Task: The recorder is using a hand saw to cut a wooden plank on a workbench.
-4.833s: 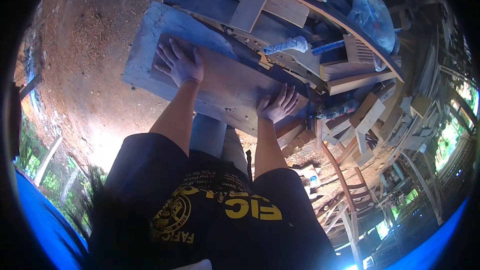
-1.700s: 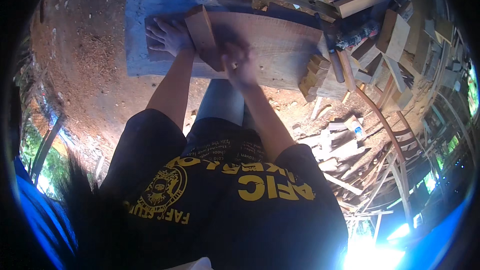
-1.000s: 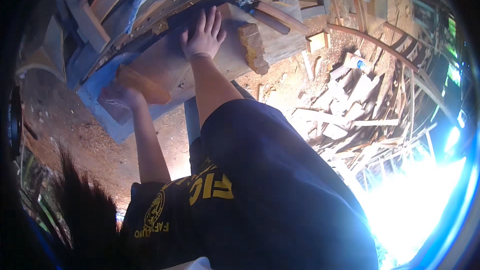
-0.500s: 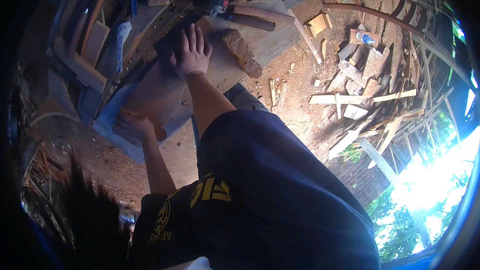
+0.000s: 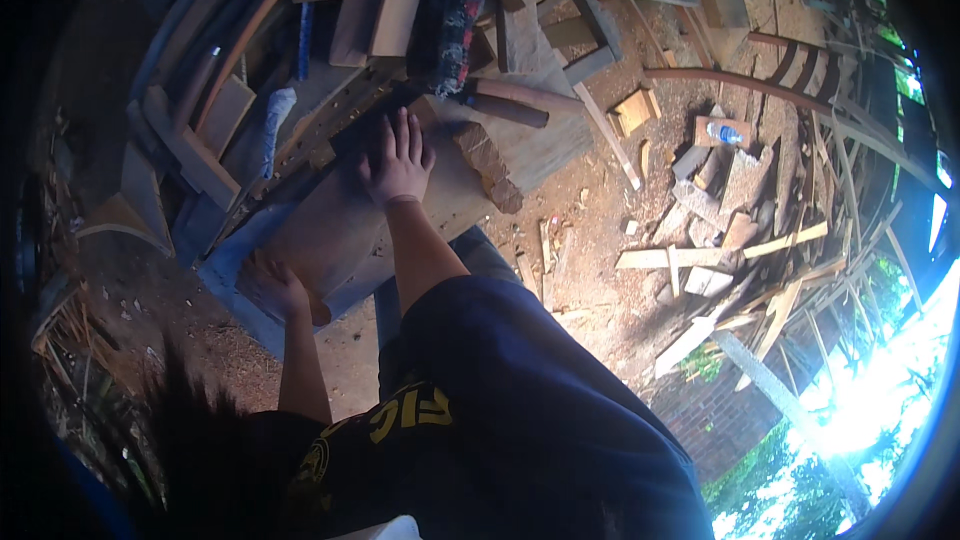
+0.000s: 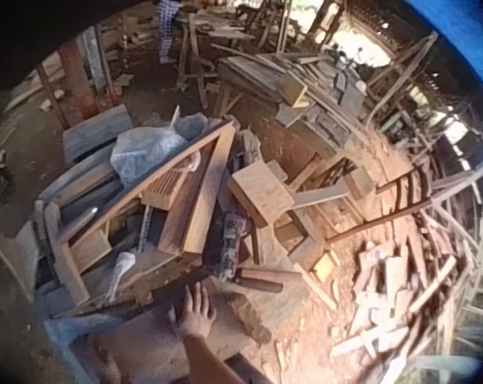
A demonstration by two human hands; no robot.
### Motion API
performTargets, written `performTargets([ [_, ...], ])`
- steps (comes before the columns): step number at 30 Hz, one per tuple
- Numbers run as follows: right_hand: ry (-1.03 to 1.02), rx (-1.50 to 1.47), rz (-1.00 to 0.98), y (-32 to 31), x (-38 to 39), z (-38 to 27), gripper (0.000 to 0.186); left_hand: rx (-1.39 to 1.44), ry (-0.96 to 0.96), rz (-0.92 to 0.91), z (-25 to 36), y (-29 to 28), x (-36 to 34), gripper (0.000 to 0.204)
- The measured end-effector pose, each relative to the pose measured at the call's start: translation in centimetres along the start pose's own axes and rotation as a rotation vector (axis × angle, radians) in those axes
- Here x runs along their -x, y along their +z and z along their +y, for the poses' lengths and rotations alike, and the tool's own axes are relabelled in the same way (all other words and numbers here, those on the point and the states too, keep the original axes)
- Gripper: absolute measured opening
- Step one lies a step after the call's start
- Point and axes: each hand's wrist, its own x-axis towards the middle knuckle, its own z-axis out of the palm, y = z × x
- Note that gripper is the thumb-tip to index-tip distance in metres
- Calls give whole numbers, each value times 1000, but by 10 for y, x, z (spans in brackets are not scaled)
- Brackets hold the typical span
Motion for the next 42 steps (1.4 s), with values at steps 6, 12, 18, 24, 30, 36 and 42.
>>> performTargets([
  [6, 29, 50, -61, -5, 0, -5, 72, 159, -114, -31, 0, -3, 1, 63],
  [12, -4, 1, -4, -4, 3, -1, 71, 209, -224, -123, 2, -2, 3, 67],
  [18, 124, -488, 154, -30, -33, -25, 53, 219, -293, -163, -1, -8, 1, 69],
  [24, 248, -681, 237, -64, -134, -42, 66, 215, -296, -205, 2, -11, -2, 74],
  [30, 325, -996, -373, -81, -152, -14, 47, 230, -307, -228, 0, -12, -2, 74],
  [36, 343, -2057, -698, -113, -100, -2, 46, 231, -330, -269, 0, -21, -5, 73],
  [42, 546, -1771, -401, -109, -93, -10, 45, 238, -319, -248, 2, -19, -7, 74],
])
